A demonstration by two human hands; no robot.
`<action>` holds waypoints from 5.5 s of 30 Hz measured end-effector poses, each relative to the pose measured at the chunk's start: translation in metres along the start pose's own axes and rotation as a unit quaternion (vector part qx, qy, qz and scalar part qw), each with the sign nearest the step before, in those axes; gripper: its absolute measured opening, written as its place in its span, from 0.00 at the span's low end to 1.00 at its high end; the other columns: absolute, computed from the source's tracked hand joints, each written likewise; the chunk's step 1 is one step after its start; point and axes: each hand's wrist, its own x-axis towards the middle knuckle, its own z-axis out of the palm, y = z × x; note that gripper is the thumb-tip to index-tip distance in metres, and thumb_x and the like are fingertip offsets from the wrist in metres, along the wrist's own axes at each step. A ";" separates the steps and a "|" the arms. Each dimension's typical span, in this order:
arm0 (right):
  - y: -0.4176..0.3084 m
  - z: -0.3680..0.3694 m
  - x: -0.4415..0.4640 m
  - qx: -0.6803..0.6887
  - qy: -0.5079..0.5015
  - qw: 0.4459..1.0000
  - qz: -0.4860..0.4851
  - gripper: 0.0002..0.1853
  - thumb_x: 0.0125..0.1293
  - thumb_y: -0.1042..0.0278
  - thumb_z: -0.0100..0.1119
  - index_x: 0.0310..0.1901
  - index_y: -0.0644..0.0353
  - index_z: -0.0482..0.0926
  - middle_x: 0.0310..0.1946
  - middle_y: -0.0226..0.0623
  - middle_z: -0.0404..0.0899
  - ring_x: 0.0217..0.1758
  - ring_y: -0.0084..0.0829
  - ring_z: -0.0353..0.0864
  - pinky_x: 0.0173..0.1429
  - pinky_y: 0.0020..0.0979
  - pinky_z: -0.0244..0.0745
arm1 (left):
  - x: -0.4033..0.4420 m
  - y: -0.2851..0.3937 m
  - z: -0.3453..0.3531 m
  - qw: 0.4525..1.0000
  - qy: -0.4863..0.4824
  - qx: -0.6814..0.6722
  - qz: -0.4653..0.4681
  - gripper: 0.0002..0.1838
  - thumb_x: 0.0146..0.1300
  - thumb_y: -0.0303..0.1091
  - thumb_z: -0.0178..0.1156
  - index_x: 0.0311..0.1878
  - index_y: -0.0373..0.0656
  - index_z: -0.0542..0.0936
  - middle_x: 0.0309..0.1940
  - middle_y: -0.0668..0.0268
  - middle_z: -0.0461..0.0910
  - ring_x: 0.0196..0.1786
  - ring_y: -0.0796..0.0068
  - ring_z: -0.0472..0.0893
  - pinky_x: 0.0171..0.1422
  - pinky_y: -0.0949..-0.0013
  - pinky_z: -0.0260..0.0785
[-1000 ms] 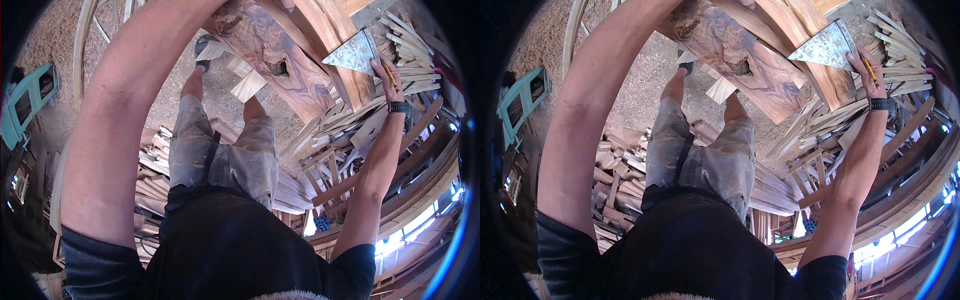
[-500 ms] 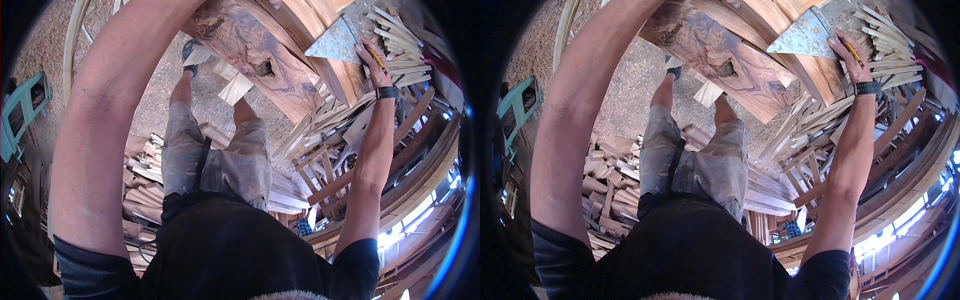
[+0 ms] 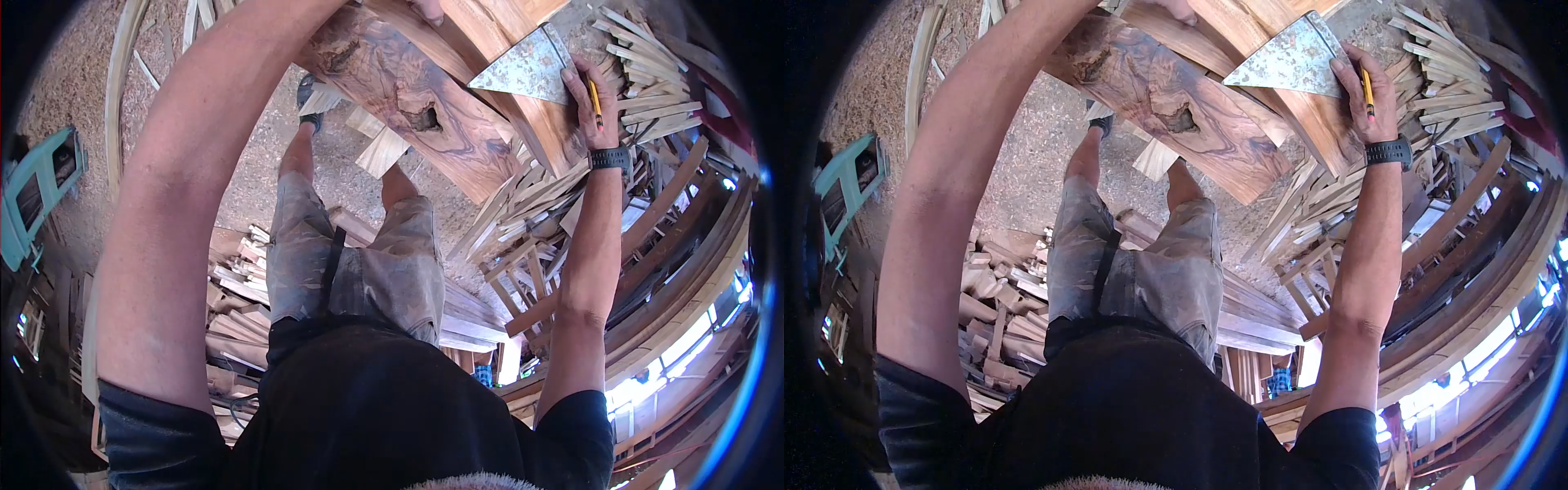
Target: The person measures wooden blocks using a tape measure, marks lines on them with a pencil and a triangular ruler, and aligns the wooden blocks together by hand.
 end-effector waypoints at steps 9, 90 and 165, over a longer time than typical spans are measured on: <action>0.033 -0.021 -0.089 0.159 0.408 0.869 0.233 0.23 0.76 0.42 0.58 0.45 0.58 0.84 0.34 0.27 0.81 0.33 0.19 0.75 0.38 0.25 0.69 | -0.020 0.025 0.009 0.997 0.025 -0.026 -0.062 0.51 0.37 0.39 0.80 0.67 0.39 0.64 0.58 0.47 0.79 0.65 0.49 0.79 0.69 0.58 0.71; -0.183 0.140 -0.227 -0.269 0.307 0.910 -0.072 0.23 0.56 0.71 0.77 0.55 0.56 0.84 0.63 0.44 0.81 0.64 0.49 0.78 0.63 0.45 0.73 | -0.145 0.222 0.120 0.951 0.174 0.253 0.041 0.32 0.64 0.33 0.62 0.71 0.36 0.70 0.76 0.50 0.64 0.82 0.52 0.59 0.85 0.32 0.41; -0.216 0.161 -0.131 0.220 0.302 0.928 0.005 0.15 0.74 0.56 0.67 0.41 0.63 0.88 0.32 0.32 0.89 0.37 0.19 0.85 0.46 0.25 0.80 | -0.085 0.127 -0.001 0.916 0.372 0.058 0.138 0.31 0.59 0.15 0.55 0.68 0.40 0.77 0.65 0.47 0.78 0.71 0.46 0.75 0.78 0.55 0.64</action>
